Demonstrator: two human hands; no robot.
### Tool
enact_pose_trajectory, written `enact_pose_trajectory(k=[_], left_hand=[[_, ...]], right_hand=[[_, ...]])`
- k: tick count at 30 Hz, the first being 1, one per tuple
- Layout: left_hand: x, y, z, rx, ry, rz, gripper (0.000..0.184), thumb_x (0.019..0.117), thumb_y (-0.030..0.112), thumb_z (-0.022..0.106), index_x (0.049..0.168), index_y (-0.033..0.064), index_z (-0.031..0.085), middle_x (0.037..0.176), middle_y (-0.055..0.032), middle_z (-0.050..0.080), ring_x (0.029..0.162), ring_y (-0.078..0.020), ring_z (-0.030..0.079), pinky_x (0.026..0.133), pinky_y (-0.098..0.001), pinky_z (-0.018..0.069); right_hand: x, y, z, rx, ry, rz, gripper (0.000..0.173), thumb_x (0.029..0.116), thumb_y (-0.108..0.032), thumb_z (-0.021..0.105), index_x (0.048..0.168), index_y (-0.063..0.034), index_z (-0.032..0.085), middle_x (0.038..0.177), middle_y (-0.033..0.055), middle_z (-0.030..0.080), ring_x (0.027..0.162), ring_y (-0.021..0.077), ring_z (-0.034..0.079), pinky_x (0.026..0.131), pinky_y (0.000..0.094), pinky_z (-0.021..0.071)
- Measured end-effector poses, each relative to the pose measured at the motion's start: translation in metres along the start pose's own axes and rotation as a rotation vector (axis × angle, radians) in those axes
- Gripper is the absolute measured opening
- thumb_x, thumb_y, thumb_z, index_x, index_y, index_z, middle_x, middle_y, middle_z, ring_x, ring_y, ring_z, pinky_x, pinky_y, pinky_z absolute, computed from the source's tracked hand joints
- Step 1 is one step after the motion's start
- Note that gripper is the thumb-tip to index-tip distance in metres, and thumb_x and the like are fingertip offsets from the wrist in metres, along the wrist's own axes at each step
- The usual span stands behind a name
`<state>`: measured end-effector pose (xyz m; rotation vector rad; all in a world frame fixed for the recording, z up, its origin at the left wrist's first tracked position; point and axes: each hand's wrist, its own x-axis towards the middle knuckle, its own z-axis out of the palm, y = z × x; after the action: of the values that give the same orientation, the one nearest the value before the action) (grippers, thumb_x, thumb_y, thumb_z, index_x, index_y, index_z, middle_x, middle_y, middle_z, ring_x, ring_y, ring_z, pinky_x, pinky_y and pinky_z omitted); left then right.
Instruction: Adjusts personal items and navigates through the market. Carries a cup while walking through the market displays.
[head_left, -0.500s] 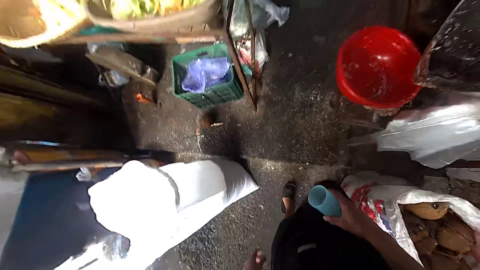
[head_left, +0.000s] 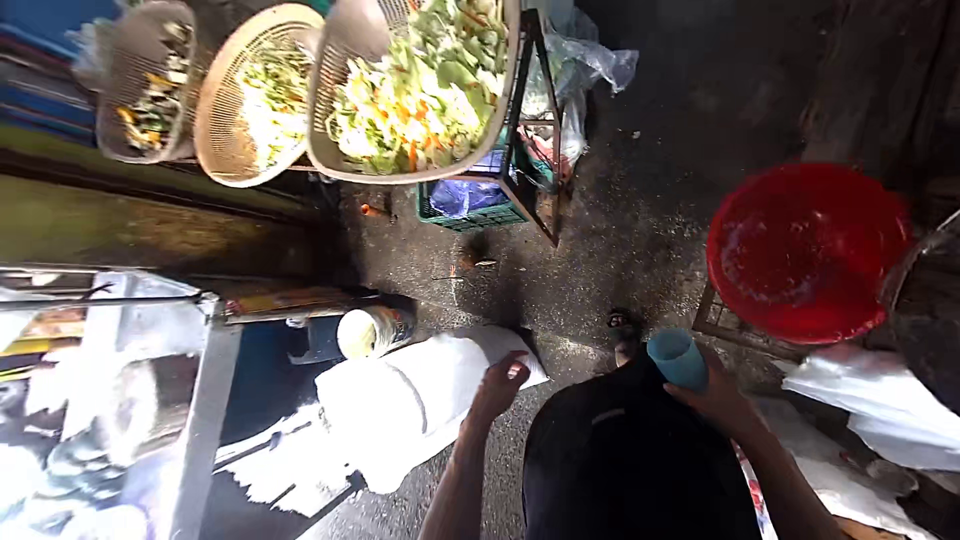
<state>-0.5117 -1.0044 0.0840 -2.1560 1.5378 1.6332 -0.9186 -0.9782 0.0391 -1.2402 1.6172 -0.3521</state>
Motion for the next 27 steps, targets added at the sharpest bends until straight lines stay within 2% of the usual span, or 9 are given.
enact_pose_trajectory(k=[3, 6, 9, 13, 15, 17, 21, 24, 27], left_hand=[[0.010, -0.012, 0.019, -0.040, -0.141, -0.124, 0.042, 0.1027, 0.024, 0.058, 0.139, 0.0039, 0.058, 0.122, -0.0204, 0.068, 0.111, -0.0306, 0.067, 0.102, -0.0503, 0.0514], [0.016, -0.021, 0.024, 0.032, -0.159, -0.248, 0.040, 0.1055, 0.029, 0.053, 0.138, 0.0059, 0.060, 0.128, -0.0195, 0.067, 0.121, -0.0324, 0.064, 0.107, -0.0537, 0.0474], [0.026, -0.012, 0.014, -0.107, 0.000, -0.202, 0.038, 0.1055, 0.025, 0.054, 0.135, 0.0023, 0.062, 0.127, -0.0200, 0.067, 0.118, -0.0303, 0.065, 0.106, -0.0494, 0.0491], [0.086, 0.029, -0.031, -0.108, 0.249, -0.021, 0.038, 0.1004, 0.020, 0.060, 0.133, 0.0005, 0.064, 0.131, -0.0208, 0.065, 0.125, -0.0341, 0.061, 0.110, -0.0526, 0.0452], [0.127, 0.077, -0.071, -0.088, 0.275, 0.094, 0.038, 0.0996, 0.020, 0.060, 0.132, 0.0007, 0.064, 0.129, -0.0206, 0.066, 0.123, -0.0347, 0.062, 0.108, -0.0545, 0.0463], [0.169, 0.143, -0.120, -0.061, 0.235, 0.236, 0.040, 0.1006, 0.023, 0.059, 0.135, 0.0022, 0.062, 0.131, -0.0188, 0.066, 0.124, -0.0320, 0.063, 0.109, -0.0524, 0.0476], [0.236, 0.289, -0.201, -0.008, 0.252, 0.643, 0.039, 0.0980, 0.020, 0.059, 0.133, 0.0027, 0.064, 0.130, -0.0154, 0.067, 0.120, -0.0238, 0.065, 0.104, -0.0421, 0.0523], [0.288, 0.383, -0.224, -0.009, 0.220, 0.849, 0.037, 0.0981, 0.020, 0.060, 0.132, 0.0050, 0.066, 0.131, -0.0111, 0.067, 0.122, -0.0199, 0.063, 0.106, -0.0398, 0.0514], [0.350, 0.453, -0.219, 0.100, 0.086, 0.830, 0.042, 0.0977, 0.025, 0.062, 0.137, 0.0083, 0.064, 0.135, -0.0112, 0.065, 0.127, -0.0227, 0.060, 0.111, -0.0450, 0.0471]], right_hand=[[0.023, -0.044, -0.041, -0.023, 0.021, -0.030, 0.101, 0.0741, -0.038, 0.088, 0.152, 0.0014, 0.038, 0.138, 0.0258, 0.058, 0.126, 0.0362, 0.059, 0.107, 0.0550, 0.0478], [0.066, -0.079, -0.074, -0.084, 0.000, -0.058, 0.100, 0.0768, -0.038, 0.087, 0.154, 0.0003, 0.036, 0.139, 0.0244, 0.058, 0.126, 0.0332, 0.060, 0.108, 0.0515, 0.0485], [0.112, -0.106, -0.095, -0.145, -0.039, -0.054, 0.096, 0.0788, -0.036, 0.086, 0.154, -0.0024, 0.037, 0.141, 0.0217, 0.057, 0.128, 0.0304, 0.059, 0.110, 0.0484, 0.0478], [0.169, -0.158, -0.112, -0.111, -0.021, -0.039, 0.100, 0.0756, -0.037, 0.088, 0.154, -0.0027, 0.037, 0.140, 0.0213, 0.058, 0.126, 0.0296, 0.060, 0.108, 0.0482, 0.0492], [0.192, -0.183, -0.121, -0.093, 0.004, -0.031, 0.101, 0.0739, -0.039, 0.089, 0.154, -0.0042, 0.038, 0.138, 0.0194, 0.059, 0.125, 0.0272, 0.061, 0.108, 0.0465, 0.0503], [0.214, -0.209, -0.134, -0.093, 0.032, -0.029, 0.102, 0.0741, -0.039, 0.090, 0.154, -0.0042, 0.037, 0.139, 0.0195, 0.059, 0.126, 0.0272, 0.060, 0.109, 0.0461, 0.0491], [0.256, -0.231, -0.159, -0.083, 0.098, -0.045, 0.101, 0.0754, -0.041, 0.089, 0.154, -0.0032, 0.038, 0.140, 0.0199, 0.059, 0.127, 0.0288, 0.060, 0.110, 0.0472, 0.0484], [0.299, -0.228, -0.181, -0.049, 0.164, -0.072, 0.098, 0.0748, -0.041, 0.088, 0.151, -0.0017, 0.041, 0.138, 0.0211, 0.060, 0.125, 0.0309, 0.061, 0.108, 0.0503, 0.0496], [0.352, -0.227, -0.207, 0.009, 0.183, -0.019, 0.098, 0.0745, -0.040, 0.089, 0.153, -0.0041, 0.041, 0.138, 0.0202, 0.060, 0.125, 0.0310, 0.061, 0.108, 0.0520, 0.0493]])
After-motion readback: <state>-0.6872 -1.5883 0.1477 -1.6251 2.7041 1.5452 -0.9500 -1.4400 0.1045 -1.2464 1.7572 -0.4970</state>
